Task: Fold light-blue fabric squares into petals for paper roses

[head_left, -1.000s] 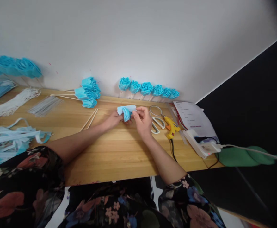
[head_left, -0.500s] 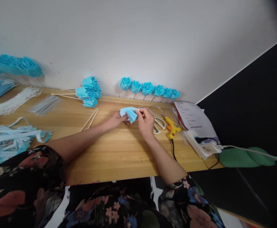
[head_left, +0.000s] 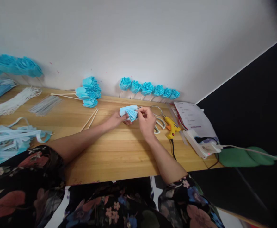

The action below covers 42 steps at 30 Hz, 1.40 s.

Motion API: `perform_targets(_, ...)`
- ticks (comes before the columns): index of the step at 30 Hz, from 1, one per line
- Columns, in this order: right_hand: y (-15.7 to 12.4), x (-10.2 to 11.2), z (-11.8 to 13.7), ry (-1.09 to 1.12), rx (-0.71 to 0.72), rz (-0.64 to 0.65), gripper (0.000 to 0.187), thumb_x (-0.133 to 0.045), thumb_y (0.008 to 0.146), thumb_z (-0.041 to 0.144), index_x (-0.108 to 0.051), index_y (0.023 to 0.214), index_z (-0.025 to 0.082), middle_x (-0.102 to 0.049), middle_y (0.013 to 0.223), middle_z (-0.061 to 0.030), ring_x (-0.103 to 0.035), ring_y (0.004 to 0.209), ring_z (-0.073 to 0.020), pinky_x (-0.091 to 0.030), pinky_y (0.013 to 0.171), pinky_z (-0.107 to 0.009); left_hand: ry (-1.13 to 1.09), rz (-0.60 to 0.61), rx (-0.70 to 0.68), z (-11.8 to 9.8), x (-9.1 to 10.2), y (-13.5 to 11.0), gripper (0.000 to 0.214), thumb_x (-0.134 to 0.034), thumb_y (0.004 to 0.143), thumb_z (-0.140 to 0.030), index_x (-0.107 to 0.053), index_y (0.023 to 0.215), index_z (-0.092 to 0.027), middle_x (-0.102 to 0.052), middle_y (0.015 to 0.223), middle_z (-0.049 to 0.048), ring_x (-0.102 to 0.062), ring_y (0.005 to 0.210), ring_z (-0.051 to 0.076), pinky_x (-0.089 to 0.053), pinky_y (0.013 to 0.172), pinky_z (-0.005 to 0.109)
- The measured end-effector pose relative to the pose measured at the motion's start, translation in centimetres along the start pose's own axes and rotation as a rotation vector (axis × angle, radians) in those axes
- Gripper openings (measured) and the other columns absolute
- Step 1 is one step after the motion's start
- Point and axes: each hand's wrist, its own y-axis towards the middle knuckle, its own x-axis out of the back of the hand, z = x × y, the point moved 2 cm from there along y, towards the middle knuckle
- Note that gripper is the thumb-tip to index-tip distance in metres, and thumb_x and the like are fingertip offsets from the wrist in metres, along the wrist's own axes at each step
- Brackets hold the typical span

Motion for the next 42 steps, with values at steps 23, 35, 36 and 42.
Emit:
perform_targets(23,-0.8,0.1,1.5,-0.176,0.378,0.243,0.012,-0.058,0.096,0.030,-0.069,0.097,0.024,-0.077,0.091,-0.0033,-0.070,0.082,-0.0191,-0.053,0.073,-0.033,-0.021,-0.181,0.045,-0.2,-0.2,0.0,0.041,-0.073,0.074,-0.052,-0.073,0.089,-0.014,-0.074,0.081,0.0054,-0.066,0.078,0.020,-0.051,0.076,0.032)
perform_targets(35,0.0,0.0,-0.2,-0.052,0.010,0.107,0.025,-0.068,0.085,0.033,-0.063,0.107,0.024,-0.061,0.067,0.0052,-0.057,0.061,-0.0142,-0.046,0.061,-0.028,-0.056,-0.081,0.008,-0.5,-0.5,-0.1,0.046,-0.072,0.080,-0.056,-0.071,0.096,-0.013,-0.075,0.080,0.0073,-0.070,0.073,0.020,-0.054,0.073,0.031)
perform_targets(36,0.0,0.0,-0.2,-0.067,0.029,0.108,0.017,-0.068,0.085,0.034,-0.064,0.097,0.024,-0.061,0.069,0.0040,-0.057,0.063,-0.0144,-0.046,0.061,-0.028,-0.051,-0.078,0.009,-0.6,-0.5,-0.1,0.047,-0.072,0.080,-0.057,-0.071,0.095,-0.013,-0.075,0.080,0.0071,-0.070,0.072,0.019,-0.054,0.073,0.031)
perform_targets(42,0.1,0.4,0.0,-0.159,0.164,0.093,0.021,-0.063,0.090,0.035,-0.060,0.074,0.023,-0.060,0.077,-0.0004,-0.056,0.077,-0.0169,-0.046,0.066,-0.029,0.021,-0.026,0.019,-0.5,-0.2,-0.3,0.042,-0.067,0.086,-0.053,-0.070,0.090,-0.012,-0.076,0.083,0.0109,-0.071,0.078,0.021,-0.055,0.077,0.034)
